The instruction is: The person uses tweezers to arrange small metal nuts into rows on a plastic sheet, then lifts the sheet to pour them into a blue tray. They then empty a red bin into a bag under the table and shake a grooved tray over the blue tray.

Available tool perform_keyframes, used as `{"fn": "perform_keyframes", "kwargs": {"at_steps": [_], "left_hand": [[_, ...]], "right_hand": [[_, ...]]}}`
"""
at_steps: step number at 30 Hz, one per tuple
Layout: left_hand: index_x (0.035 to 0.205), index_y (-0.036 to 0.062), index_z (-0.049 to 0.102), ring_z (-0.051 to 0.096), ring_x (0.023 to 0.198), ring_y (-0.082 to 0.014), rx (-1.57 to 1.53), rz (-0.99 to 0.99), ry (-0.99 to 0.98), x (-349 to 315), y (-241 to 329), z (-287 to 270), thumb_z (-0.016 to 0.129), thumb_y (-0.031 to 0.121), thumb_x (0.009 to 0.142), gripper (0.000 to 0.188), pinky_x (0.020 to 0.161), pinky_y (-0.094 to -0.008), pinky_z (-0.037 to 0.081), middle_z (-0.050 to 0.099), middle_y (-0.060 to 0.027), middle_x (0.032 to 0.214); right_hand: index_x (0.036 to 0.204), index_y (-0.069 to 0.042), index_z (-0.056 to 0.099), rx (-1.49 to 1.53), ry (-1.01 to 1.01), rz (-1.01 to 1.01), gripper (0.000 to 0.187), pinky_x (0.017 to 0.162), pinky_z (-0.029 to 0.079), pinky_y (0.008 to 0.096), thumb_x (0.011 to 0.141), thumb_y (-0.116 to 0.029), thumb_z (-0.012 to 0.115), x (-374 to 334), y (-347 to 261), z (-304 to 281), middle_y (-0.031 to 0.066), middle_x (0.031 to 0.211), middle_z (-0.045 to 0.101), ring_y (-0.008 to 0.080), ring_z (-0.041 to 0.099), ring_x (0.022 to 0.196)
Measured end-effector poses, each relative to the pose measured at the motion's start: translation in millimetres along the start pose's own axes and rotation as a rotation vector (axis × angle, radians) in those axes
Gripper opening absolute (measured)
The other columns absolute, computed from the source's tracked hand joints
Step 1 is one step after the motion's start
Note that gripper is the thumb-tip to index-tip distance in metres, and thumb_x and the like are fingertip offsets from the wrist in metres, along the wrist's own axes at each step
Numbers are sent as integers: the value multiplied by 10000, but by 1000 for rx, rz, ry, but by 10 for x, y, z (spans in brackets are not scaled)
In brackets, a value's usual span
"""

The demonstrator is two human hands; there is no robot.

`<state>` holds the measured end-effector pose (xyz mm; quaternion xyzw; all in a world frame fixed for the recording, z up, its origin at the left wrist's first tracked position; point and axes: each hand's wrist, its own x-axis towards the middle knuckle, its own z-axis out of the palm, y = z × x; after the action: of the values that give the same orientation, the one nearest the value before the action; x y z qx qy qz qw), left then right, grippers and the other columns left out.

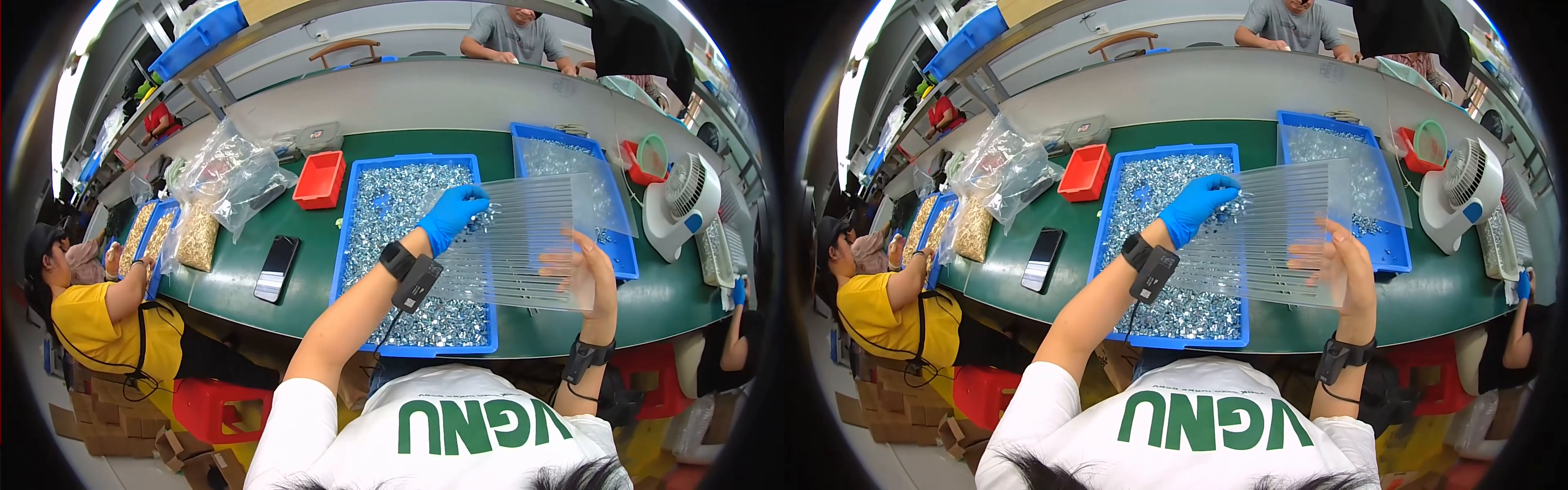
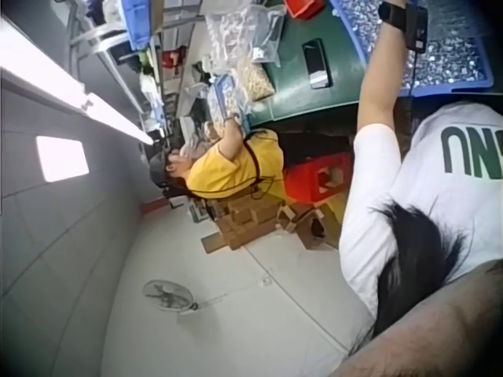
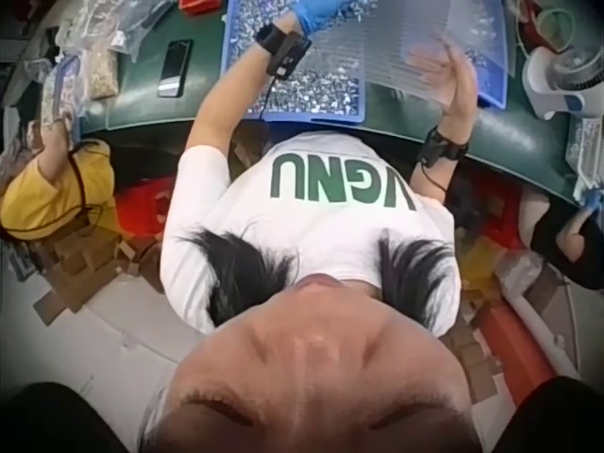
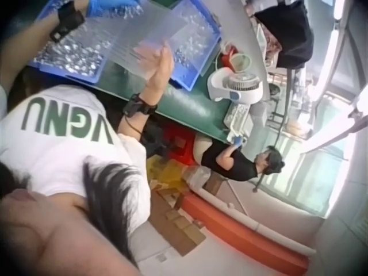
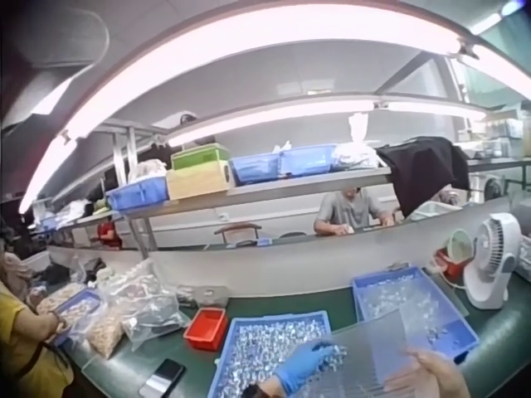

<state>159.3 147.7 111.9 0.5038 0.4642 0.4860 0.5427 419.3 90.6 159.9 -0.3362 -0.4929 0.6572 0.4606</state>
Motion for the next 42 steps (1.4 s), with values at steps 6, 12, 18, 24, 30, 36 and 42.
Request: {"fn": "perform_keyframes", "kwargs": {"at_steps": [6, 12, 18, 24, 30, 36, 42], "left_hand": [[993, 23, 595, 538, 673, -116, -202, -23, 101, -19, -87, -263, 566, 91, 827, 181, 624, -233, 457, 589, -48, 817], [999, 21, 597, 577, 792, -126, -415, -20, 59, -22, -221, -372, 537, 153, 847, 211, 697, -271, 475, 611, -57, 885], [1047, 21, 586, 568, 921, -179, -69, -52, -60, -247, 146, -273, 520, 235, 871, 285, 848, -321, 432, 613, -91, 975], [1080, 10, 560, 542, 974, -310, 1485, 356, 336, -544, -649, -1028, 551, 365, 842, 428, 894, -376, 410, 546, -166, 1091], [1050, 28, 538, 530, 882, -359, 1361, 198, 252, -895, -613, -888, 557, 350, 827, 393, 779, -427, 434, 513, -197, 1017], [1024, 26, 532, 534, 843, -374, 1372, 39, 203, -1061, -597, -677, 553, 296, 830, 333, 686, -447, 447, 518, -202, 986], [953, 26, 540, 542, 646, -217, 741, -125, 248, -830, -510, -898, 575, 238, 831, 247, 574, -327, 445, 538, -84, 790]], "right_hand": [[1220, 35, 420, 5, 16, -17, 547, 459, 467, 232, 875, -389, 441, -16, 10, 1, 255, 909, 616, 278, 651, 714], [1215, 45, 418, 9, 12, -26, 545, 456, 466, 228, 877, -382, 438, -20, -3, 33, 258, 908, 616, 276, 650, 707], [1217, 53, 412, -4, 5, -44, 541, 449, 467, 223, 882, -372, 431, -12, -49, -83, 262, 915, 613, 272, 648, 693], [1237, 50, 397, 10, 41, -122, 536, 468, 472, 224, 886, -354, 426, -81, -17, -187, 265, 935, 609, 279, 646, 701], [1264, 20, 365, 79, 103, -147, 515, 517, 475, 274, 882, -320, 433, -8, 169, -226, 256, 938, 610, 286, 641, 726], [1280, 5, 358, 104, 156, -105, 543, 509, 468, 241, 885, -359, 437, -29, 247, -197, 249, 966, 607, 274, 641, 752], [1271, -8, 368, 126, 182, -87, 525, 529, 457, 259, 878, -347, 453, -85, 226, -118, 233, 969, 609, 268, 635, 765]]}}
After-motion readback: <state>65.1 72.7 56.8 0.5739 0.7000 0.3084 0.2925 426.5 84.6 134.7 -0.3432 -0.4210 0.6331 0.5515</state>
